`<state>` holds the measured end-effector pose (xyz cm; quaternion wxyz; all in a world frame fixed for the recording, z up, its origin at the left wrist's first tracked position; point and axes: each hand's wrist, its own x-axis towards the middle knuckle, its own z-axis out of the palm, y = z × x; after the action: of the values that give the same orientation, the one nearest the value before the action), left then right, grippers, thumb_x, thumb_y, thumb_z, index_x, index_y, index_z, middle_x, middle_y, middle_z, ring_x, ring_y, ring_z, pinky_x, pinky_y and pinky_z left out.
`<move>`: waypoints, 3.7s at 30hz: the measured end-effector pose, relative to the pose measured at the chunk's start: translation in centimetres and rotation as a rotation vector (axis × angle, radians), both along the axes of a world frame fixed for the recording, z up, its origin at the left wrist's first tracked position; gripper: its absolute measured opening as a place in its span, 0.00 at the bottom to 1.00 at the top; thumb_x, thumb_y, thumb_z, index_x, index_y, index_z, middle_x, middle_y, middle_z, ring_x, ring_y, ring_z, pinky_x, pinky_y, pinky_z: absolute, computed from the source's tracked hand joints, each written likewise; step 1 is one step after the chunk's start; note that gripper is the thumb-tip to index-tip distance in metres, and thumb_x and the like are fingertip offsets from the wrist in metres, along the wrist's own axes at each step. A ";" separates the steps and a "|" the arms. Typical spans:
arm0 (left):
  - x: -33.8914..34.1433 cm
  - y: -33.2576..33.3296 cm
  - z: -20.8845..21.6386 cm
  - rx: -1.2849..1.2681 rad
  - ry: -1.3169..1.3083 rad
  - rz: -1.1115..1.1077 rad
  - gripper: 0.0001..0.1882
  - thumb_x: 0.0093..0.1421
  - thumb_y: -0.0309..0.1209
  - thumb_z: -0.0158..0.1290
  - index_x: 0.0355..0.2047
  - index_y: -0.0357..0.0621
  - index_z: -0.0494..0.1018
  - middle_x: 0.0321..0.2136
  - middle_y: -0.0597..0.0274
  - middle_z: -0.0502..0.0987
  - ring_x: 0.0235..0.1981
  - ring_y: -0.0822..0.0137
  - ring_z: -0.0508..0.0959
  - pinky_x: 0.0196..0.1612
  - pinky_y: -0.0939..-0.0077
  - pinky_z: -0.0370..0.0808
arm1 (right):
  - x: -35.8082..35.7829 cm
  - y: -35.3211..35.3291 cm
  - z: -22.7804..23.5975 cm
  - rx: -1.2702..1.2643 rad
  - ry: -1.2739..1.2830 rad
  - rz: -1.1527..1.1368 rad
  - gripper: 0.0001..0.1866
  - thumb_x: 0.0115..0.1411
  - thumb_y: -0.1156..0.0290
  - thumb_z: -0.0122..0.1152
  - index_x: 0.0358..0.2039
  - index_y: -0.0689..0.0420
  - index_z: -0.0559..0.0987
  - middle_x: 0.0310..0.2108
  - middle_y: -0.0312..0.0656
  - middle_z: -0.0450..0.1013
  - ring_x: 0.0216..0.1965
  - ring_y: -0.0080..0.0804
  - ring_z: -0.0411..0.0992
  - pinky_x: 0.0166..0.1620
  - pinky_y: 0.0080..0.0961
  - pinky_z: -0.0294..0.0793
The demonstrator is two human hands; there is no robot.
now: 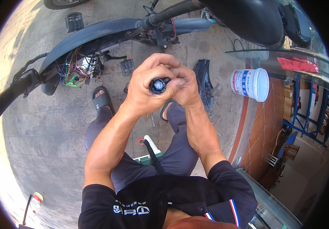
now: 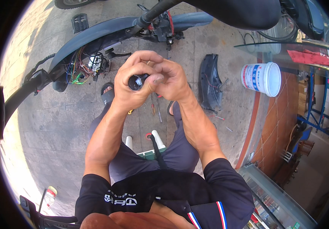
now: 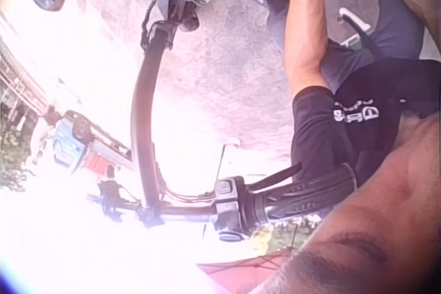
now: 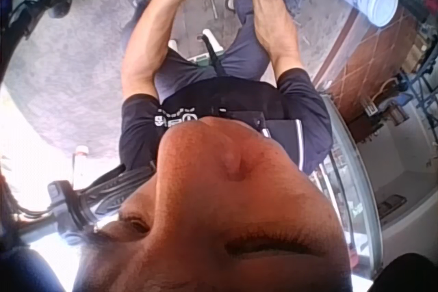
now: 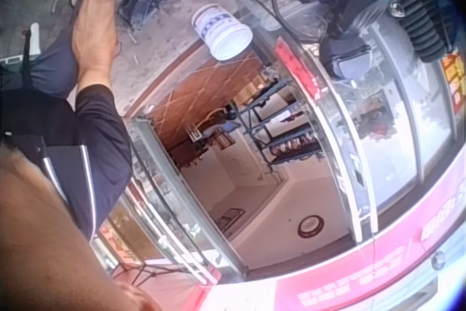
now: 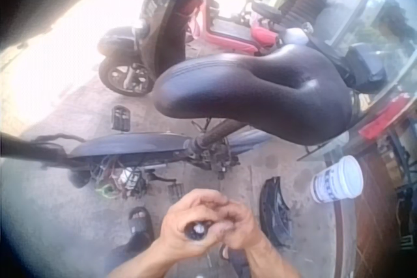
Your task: The person sits and assembles a small cylindrical electrical component by hand, inserting a coiled wire and a metal tube into the housing. They repeatedly open and close the housing to check fit and alignment, then place the assembled unit on the floor.
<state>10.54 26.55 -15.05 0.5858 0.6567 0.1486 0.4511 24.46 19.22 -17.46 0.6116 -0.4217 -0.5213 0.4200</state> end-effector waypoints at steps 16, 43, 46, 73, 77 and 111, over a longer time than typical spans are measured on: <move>0.4 0.1 -0.3 0.152 0.035 0.111 0.09 0.53 0.27 0.66 0.31 0.39 0.78 0.38 0.54 0.78 0.37 0.61 0.79 0.41 0.70 0.77 | -0.4 -0.4 -0.2 -0.190 0.124 -0.043 0.17 0.61 0.63 0.68 0.41 0.64 0.78 0.39 0.36 0.76 0.41 0.21 0.72 0.45 0.22 0.74; 0.0 -0.1 -0.4 0.119 0.020 0.023 0.13 0.50 0.32 0.70 0.30 0.40 0.79 0.43 0.52 0.76 0.42 0.60 0.78 0.45 0.67 0.75 | 0.2 0.1 0.0 -0.053 0.141 0.059 0.13 0.54 0.70 0.74 0.35 0.62 0.78 0.38 0.40 0.76 0.41 0.27 0.74 0.46 0.28 0.75; 0.2 -0.2 -0.4 0.116 0.011 0.033 0.13 0.50 0.33 0.70 0.30 0.40 0.79 0.43 0.53 0.76 0.42 0.60 0.78 0.44 0.67 0.76 | 0.1 0.0 0.0 -0.057 0.178 0.063 0.15 0.54 0.71 0.74 0.36 0.63 0.78 0.38 0.40 0.76 0.42 0.27 0.74 0.47 0.28 0.75; 0.4 0.1 -0.8 0.178 0.024 0.168 0.17 0.51 0.38 0.68 0.34 0.40 0.78 0.39 0.53 0.78 0.38 0.60 0.79 0.41 0.68 0.76 | 0.2 -0.1 -1.2 -0.170 0.252 0.049 0.18 0.54 0.65 0.76 0.39 0.59 0.77 0.40 0.34 0.75 0.43 0.22 0.72 0.48 0.25 0.74; 0.3 0.1 -0.7 0.183 0.025 0.176 0.17 0.51 0.37 0.69 0.34 0.40 0.78 0.39 0.52 0.78 0.38 0.59 0.79 0.42 0.68 0.76 | 0.2 -0.1 -1.2 -0.172 0.288 0.054 0.21 0.52 0.63 0.78 0.39 0.59 0.77 0.40 0.34 0.75 0.44 0.22 0.72 0.49 0.25 0.74; 0.3 0.1 -0.1 0.194 0.144 0.354 0.18 0.47 0.35 0.71 0.35 0.40 0.80 0.40 0.53 0.77 0.41 0.58 0.78 0.42 0.67 0.76 | 1.8 0.9 -3.1 -0.468 0.141 0.034 0.21 0.54 0.65 0.74 0.43 0.59 0.76 0.36 0.32 0.75 0.37 0.17 0.71 0.39 0.17 0.73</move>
<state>10.80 26.62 -15.18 0.4195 0.7041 0.2592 0.5110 26.22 20.12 -20.58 0.5250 -0.5128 -0.3727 0.5679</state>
